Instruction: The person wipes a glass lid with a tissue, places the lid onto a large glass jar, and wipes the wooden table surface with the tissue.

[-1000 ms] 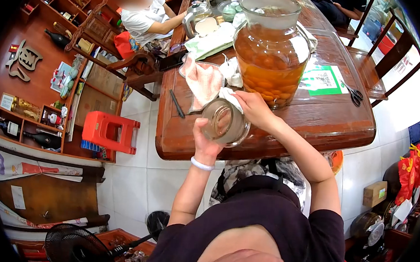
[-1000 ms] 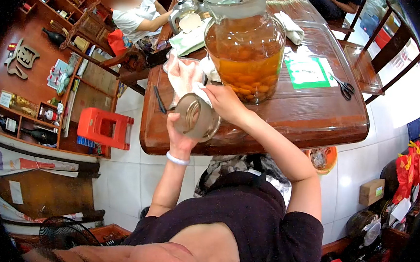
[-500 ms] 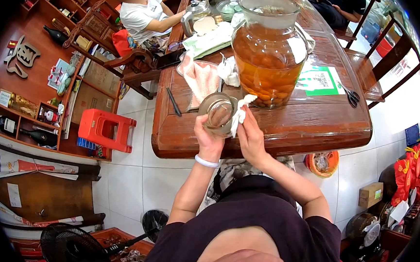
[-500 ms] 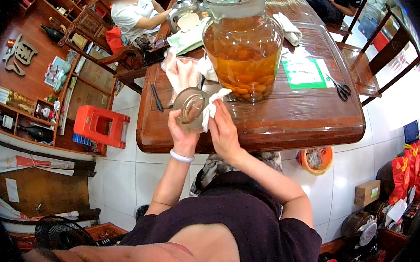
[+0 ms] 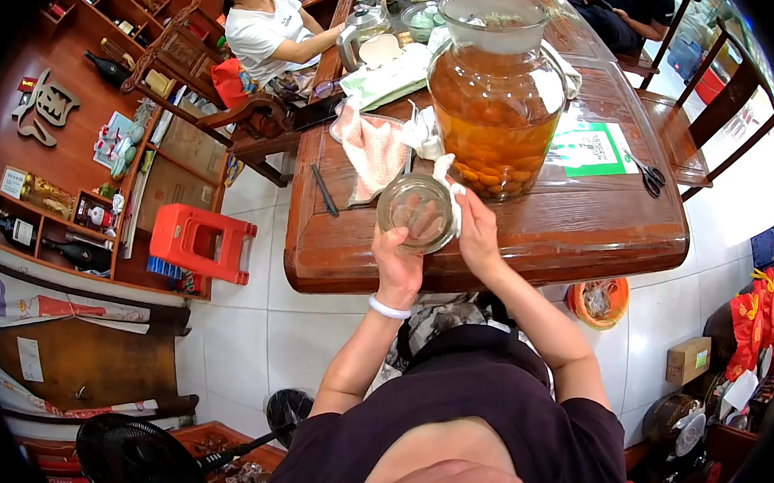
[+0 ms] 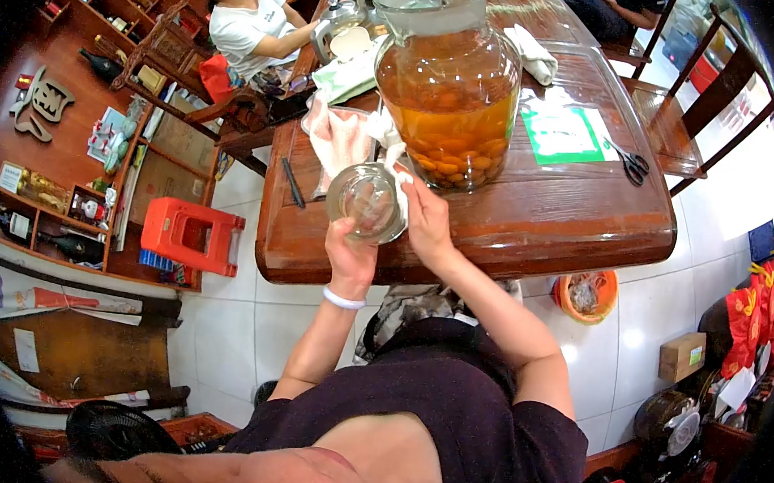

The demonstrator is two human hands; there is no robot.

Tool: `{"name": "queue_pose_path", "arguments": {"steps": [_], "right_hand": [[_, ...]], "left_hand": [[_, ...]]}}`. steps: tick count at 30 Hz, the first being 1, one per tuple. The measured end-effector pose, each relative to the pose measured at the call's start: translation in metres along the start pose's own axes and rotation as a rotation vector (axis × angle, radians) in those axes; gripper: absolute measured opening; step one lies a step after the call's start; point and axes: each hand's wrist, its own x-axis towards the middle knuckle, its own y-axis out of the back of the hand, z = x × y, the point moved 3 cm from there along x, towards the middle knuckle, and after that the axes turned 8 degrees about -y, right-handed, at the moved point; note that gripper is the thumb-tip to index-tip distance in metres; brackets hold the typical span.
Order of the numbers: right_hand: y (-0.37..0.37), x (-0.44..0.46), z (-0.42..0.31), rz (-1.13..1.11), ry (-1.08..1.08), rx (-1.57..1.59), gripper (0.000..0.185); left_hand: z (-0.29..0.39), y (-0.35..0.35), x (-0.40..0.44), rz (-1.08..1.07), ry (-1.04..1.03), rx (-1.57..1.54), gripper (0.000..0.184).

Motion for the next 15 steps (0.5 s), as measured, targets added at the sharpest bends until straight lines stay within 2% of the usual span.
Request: {"name": "queue_pose_path", "arguments": {"steps": [1,3,5,7,8,10,11,13,15], "right_hand": [[0.004,0.008,0.000,-0.124,-0.029,-0.023,0.031],[0.011,0.021,-0.009,-0.250,-0.149,-0.025,0.030],[0.014,0.035,-0.019,-0.444,-0.251,-0.030,0.029],[0.012,0.044,-0.037,-0.608,-0.102,-0.105,0.025],[0.012,0.046,-0.044,-0.609,-0.102,-0.106,0.025],[0.004,0.044,-0.057,-0.837,-0.064,-0.215,0.023],[0.002,0.044,-0.062,-0.842,-0.068,-0.216,0.023],[-0.005,0.039,-0.069,-0.981,0.076,-0.436,0.028],[-0.010,0.035,-0.073,-1.045,0.098,-0.522,0.029]], "left_hand": [[0.003,-0.002,0.000,0.002,0.000,0.001,0.064],[0.009,-0.009,-0.002,-0.133,0.041,0.108,0.065],[0.012,-0.015,-0.006,-0.172,0.078,0.122,0.064],[0.011,-0.016,-0.008,-0.216,0.111,0.135,0.064],[0.009,-0.015,-0.009,-0.283,0.093,0.196,0.063],[0.006,-0.014,-0.009,-0.373,0.079,0.287,0.058],[0.006,-0.015,-0.009,-0.368,0.078,0.286,0.058],[0.005,-0.017,-0.011,-0.397,0.064,0.509,0.054],[0.004,-0.010,-0.009,-0.394,0.091,0.547,0.052]]}}
